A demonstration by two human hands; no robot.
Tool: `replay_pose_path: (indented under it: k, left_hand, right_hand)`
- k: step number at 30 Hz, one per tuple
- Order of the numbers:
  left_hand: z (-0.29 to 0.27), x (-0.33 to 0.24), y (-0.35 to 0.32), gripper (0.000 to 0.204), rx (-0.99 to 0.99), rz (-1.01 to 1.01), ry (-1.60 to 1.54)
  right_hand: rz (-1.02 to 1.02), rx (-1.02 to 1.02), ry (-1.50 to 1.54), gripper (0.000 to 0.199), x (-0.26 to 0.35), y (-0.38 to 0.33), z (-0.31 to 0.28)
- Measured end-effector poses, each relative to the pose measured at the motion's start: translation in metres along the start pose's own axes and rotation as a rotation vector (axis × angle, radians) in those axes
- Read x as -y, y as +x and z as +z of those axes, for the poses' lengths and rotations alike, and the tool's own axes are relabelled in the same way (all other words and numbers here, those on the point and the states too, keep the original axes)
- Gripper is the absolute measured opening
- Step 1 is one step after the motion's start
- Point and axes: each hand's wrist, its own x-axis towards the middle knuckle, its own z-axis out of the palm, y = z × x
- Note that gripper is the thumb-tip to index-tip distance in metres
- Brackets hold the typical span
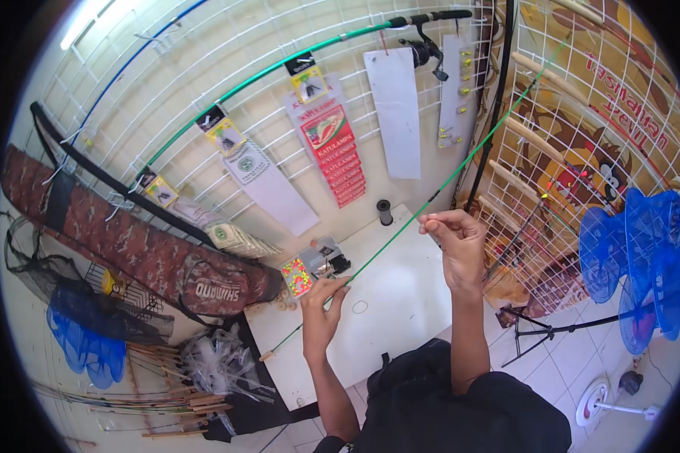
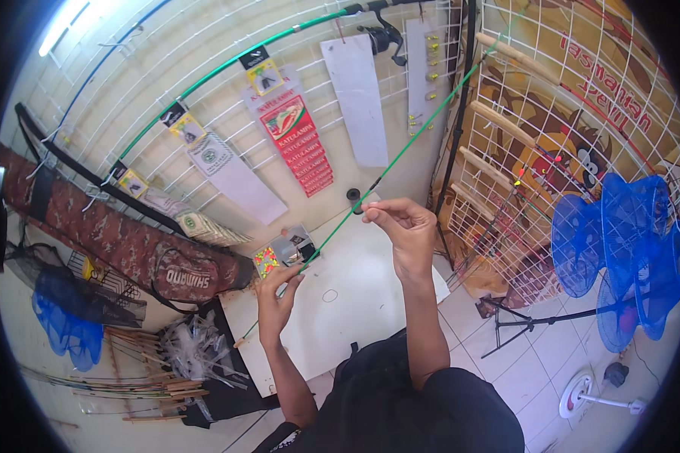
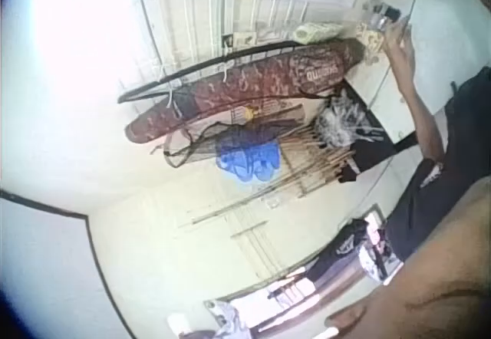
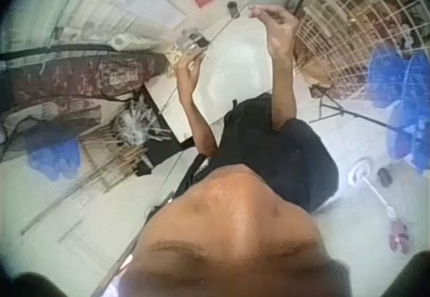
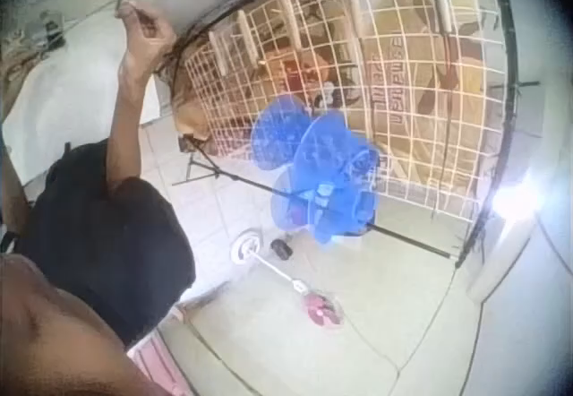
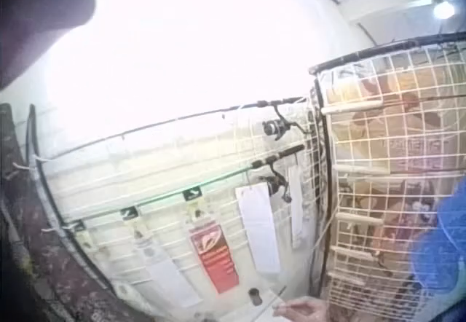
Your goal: The recorder is shown assembling pieces of a green fishing rod and attaching a line/float components in a fishing shop setting.
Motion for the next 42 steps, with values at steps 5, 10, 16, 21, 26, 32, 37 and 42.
replay_pose_path:
  k: [5, 10, 16, 21, 26, 32, 37, 42]
  left_hand:
    - [0.023, 0.003, -0.005, 0.024, 0.001, -0.044, -0.005]
    - [0.038, 0.009, 0.001, 0.025, 0.046, -0.005, 0.065]
    - [0.041, -0.009, 0.027, 0.029, 0.103, 0.082, 0.038]
    - [0.068, -0.062, 0.077, 0.028, 0.025, 0.129, -0.207]
    - [0.078, -0.066, 0.094, 0.024, 0.042, 0.176, -0.278]
    - [0.083, -0.069, 0.093, 0.009, -0.003, 0.226, -0.211]
    - [0.086, -0.066, 0.088, 0.008, -0.062, 0.192, -0.281]
    - [0.086, -0.064, 0.086, 0.007, -0.010, 0.157, -0.339]
  right_hand:
    - [0.035, -0.055, -0.072, 0.014, -0.013, 0.010, -0.027]
    - [0.102, -0.058, -0.010, 0.016, -0.017, 0.020, -0.039]
    - [0.157, -0.018, -0.091, 0.013, -0.013, 0.026, -0.038]
    - [0.129, 0.024, -0.124, 0.010, -0.009, 0.031, -0.028]
    - [0.072, 0.029, -0.235, 0.014, -0.003, 0.034, -0.026]
    - [0.040, 0.017, -0.253, 0.017, -0.010, 0.036, -0.027]
    - [0.050, 0.046, -0.270, 0.016, -0.006, 0.036, -0.030]
    - [-0.134, 0.003, -0.456, 0.015, -0.005, 0.032, -0.033]
